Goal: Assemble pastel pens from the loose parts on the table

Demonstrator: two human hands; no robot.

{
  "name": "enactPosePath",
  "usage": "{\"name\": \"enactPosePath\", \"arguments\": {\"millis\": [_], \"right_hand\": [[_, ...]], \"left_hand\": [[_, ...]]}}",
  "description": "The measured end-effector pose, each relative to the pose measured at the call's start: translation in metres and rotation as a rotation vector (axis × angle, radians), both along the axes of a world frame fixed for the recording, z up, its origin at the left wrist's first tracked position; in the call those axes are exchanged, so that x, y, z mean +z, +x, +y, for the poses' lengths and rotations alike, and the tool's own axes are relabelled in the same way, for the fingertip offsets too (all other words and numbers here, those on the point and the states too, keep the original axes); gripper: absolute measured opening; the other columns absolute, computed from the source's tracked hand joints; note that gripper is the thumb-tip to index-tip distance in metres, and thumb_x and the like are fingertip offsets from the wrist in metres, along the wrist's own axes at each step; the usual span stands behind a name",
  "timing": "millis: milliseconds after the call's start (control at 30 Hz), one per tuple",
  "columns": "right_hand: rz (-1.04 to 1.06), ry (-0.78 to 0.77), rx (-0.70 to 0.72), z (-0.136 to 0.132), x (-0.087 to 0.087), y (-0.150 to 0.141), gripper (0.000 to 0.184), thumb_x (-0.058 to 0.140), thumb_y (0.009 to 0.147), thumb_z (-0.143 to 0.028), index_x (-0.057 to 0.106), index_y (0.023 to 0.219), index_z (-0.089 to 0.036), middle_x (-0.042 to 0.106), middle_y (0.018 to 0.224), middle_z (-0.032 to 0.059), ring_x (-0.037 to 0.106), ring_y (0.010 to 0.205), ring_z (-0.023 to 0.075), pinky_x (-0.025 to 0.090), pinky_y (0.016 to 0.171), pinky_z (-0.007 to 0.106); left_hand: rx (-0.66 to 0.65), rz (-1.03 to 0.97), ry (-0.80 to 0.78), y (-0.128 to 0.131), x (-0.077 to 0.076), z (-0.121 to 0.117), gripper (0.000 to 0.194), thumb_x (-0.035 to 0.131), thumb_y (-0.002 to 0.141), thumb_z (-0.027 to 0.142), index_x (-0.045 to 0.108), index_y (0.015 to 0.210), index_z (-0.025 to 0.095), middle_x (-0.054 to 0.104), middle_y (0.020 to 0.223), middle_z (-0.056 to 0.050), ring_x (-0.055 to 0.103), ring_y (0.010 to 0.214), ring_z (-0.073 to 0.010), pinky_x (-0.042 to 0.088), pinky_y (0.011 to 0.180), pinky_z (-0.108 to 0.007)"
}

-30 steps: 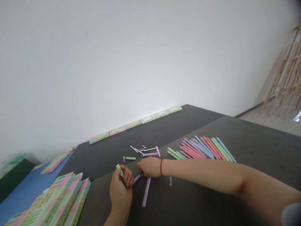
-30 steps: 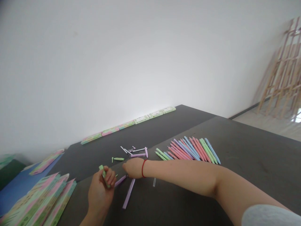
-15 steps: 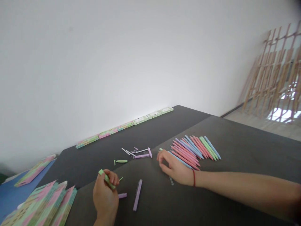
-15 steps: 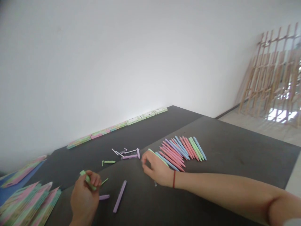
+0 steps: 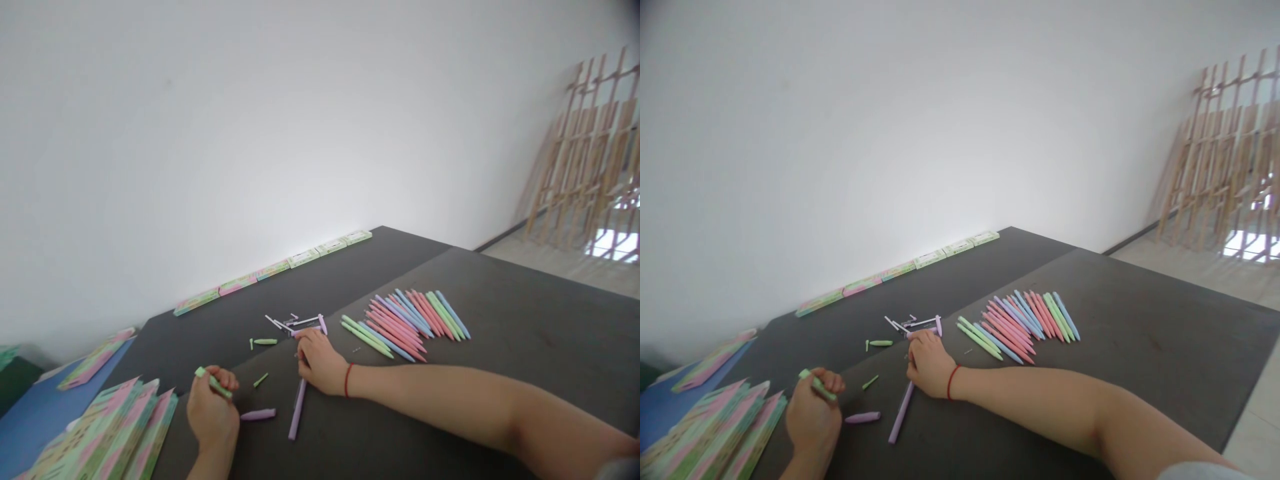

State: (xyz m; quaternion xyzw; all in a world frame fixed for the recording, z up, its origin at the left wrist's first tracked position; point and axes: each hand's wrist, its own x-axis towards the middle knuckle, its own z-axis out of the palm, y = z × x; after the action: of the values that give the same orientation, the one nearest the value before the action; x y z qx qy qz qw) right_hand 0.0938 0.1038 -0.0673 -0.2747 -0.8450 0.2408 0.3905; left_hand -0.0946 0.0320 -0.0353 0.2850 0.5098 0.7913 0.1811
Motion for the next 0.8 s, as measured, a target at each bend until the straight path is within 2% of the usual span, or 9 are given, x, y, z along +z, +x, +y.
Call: {"name": "enactPosePath", "arguments": {"millis": [100,167,267,367,467,533,700,800], "right_hand": [[0.046,0.004,0.014,0.009,0.005,-0.016,0.020,0.055,0.067,-0.004,0.044,0.075,-0.019,0.054,0.108,0.0097,0.045,0.109,0.0212,0.037,0.092,0.036],[0.086,0.010,0.027,0.009,0.009,-0.008,0.022,0.054,0.067,-0.003,0.043,0.077,-0.019,0.054,0.106,0.0080,0.047,0.106,0.0187,0.038,0.091,0.033],[0.177,-0.022,0.045,0.001,0.013,0.029,0.020,0.050,0.072,-0.004,0.044,0.080,-0.020,0.054,0.105,0.0063,0.048,0.104,0.0181,0.037,0.092,0.036],[0.205,-0.123,-0.022,-0.005,0.009,0.072,0.016,0.048,0.076,-0.007,0.043,0.081,-0.021,0.053,0.105,0.0062,0.049,0.103,0.0188,0.037,0.092,0.038],[0.181,-0.185,-0.029,-0.006,0.002,0.092,0.014,0.048,0.076,-0.008,0.043,0.080,-0.020,0.053,0.104,0.0062,0.049,0.101,0.0192,0.037,0.091,0.038],[0.178,-0.198,-0.019,-0.006,-0.001,0.086,0.014,0.048,0.075,-0.007,0.044,0.078,-0.020,0.053,0.103,0.0064,0.049,0.101,0.0195,0.037,0.090,0.039],[0.217,-0.241,0.041,-0.007,-0.002,0.043,0.016,0.049,0.072,-0.004,0.045,0.074,-0.019,0.054,0.098,0.0062,0.051,0.098,0.0190,0.039,0.089,0.037],[0.264,-0.265,0.061,-0.009,0.003,0.037,0.016,0.048,0.072,-0.004,0.044,0.075,-0.020,0.055,0.100,0.0060,0.052,0.099,0.0184,0.039,0.090,0.037]], "left_hand": [[-0.021,0.010,-0.018,0.006,-0.008,0.002,0.018,0.050,0.073,0.035,0.045,0.063,0.020,0.036,0.043,0.009,0.037,0.039,-0.0089,0.031,0.042,-0.023],[-0.025,0.022,-0.028,0.009,-0.011,0.002,0.016,0.050,0.074,0.033,0.047,0.064,0.020,0.039,0.045,0.009,0.040,0.041,-0.0097,0.033,0.044,-0.023],[-0.012,0.043,-0.043,0.012,-0.013,0.002,0.014,0.049,0.075,0.031,0.048,0.066,0.020,0.043,0.046,0.008,0.043,0.044,-0.0105,0.036,0.047,-0.024],[-0.003,0.072,-0.075,0.017,-0.014,0.004,0.015,0.048,0.077,0.029,0.050,0.065,0.020,0.047,0.048,0.007,0.045,0.047,-0.0111,0.038,0.050,-0.024],[-0.005,0.093,-0.102,0.026,-0.016,0.006,0.018,0.047,0.079,0.029,0.050,0.065,0.020,0.048,0.051,0.006,0.047,0.049,-0.0112,0.038,0.052,-0.024],[-0.013,0.103,-0.112,0.032,-0.018,0.007,0.019,0.046,0.080,0.031,0.049,0.066,0.020,0.048,0.052,0.006,0.047,0.050,-0.0110,0.039,0.053,-0.024],[-0.038,0.132,-0.150,0.037,-0.016,0.004,0.017,0.046,0.082,0.032,0.052,0.072,0.020,0.053,0.057,0.004,0.050,0.054,-0.0118,0.039,0.053,-0.023],[-0.026,0.152,-0.162,0.032,-0.011,0.001,0.018,0.048,0.081,0.034,0.053,0.073,0.019,0.054,0.058,0.004,0.051,0.055,-0.0125,0.039,0.054,-0.024]]}}
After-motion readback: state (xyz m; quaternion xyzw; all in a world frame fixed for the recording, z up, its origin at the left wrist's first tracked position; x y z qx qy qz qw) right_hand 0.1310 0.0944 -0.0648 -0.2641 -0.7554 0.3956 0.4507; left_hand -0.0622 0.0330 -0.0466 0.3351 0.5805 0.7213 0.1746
